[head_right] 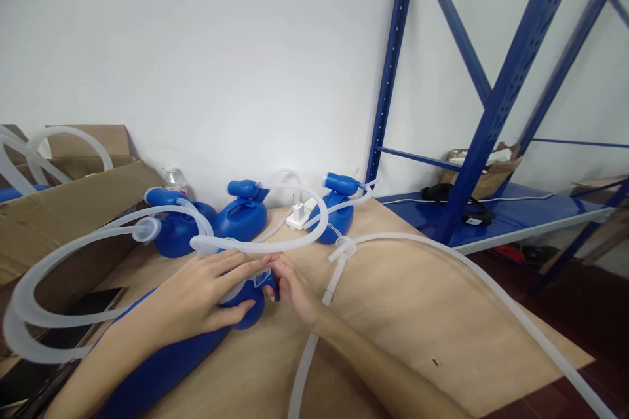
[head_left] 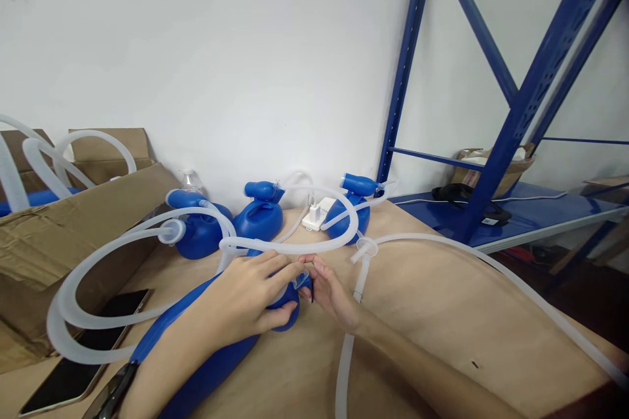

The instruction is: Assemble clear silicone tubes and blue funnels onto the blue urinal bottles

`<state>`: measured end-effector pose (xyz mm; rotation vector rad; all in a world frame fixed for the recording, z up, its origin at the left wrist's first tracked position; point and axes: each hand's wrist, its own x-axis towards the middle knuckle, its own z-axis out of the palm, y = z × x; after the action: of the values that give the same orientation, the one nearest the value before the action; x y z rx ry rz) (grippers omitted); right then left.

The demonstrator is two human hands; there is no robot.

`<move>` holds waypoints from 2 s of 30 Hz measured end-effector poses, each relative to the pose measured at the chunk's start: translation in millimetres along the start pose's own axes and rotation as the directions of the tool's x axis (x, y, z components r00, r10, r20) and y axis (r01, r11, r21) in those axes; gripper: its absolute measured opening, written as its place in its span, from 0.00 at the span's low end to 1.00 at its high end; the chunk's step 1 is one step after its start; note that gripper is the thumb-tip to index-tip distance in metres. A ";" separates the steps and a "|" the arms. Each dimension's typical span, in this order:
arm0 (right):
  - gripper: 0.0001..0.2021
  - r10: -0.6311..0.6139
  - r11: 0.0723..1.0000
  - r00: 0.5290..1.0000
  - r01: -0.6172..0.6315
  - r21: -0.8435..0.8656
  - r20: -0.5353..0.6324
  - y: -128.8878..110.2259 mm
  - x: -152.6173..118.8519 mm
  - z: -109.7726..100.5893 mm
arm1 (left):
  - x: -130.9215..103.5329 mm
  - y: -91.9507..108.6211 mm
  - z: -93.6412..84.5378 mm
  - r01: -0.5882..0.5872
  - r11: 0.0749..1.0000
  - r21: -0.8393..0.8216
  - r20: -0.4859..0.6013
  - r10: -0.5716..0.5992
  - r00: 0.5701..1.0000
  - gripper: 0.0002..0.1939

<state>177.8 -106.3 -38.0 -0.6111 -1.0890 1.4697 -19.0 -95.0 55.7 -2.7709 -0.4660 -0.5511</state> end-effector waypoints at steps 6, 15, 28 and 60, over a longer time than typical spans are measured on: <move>0.21 -0.004 0.994 1.000 0.001 -0.110 -0.022 2.1 1.5 -0.5 | 2.2 3.3 1.2 0.077 0.996 -0.041 0.038 -0.075 0.996 0.11; 0.18 0.022 0.995 0.993 -0.032 -0.089 -0.113 4.9 -1.2 3.4 | 6.1 13.9 11.5 0.312 0.941 -0.134 0.016 -0.313 0.950 0.10; 0.19 0.021 0.991 0.999 -0.027 -0.133 -0.045 1.7 -5.1 6.5 | 14.8 16.0 19.5 0.633 0.697 -0.338 0.110 -0.639 0.762 0.08; 0.15 -0.246 0.876 0.969 0.209 -0.436 -0.028 5.3 -27.0 9.0 | 13.8 28.2 20.5 0.368 0.840 -0.399 -0.218 -0.477 0.852 0.14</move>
<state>173.3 -134.2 -44.3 -0.8129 -1.3836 0.9928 9.9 -110.5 37.4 -2.8137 -1.0138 -1.2644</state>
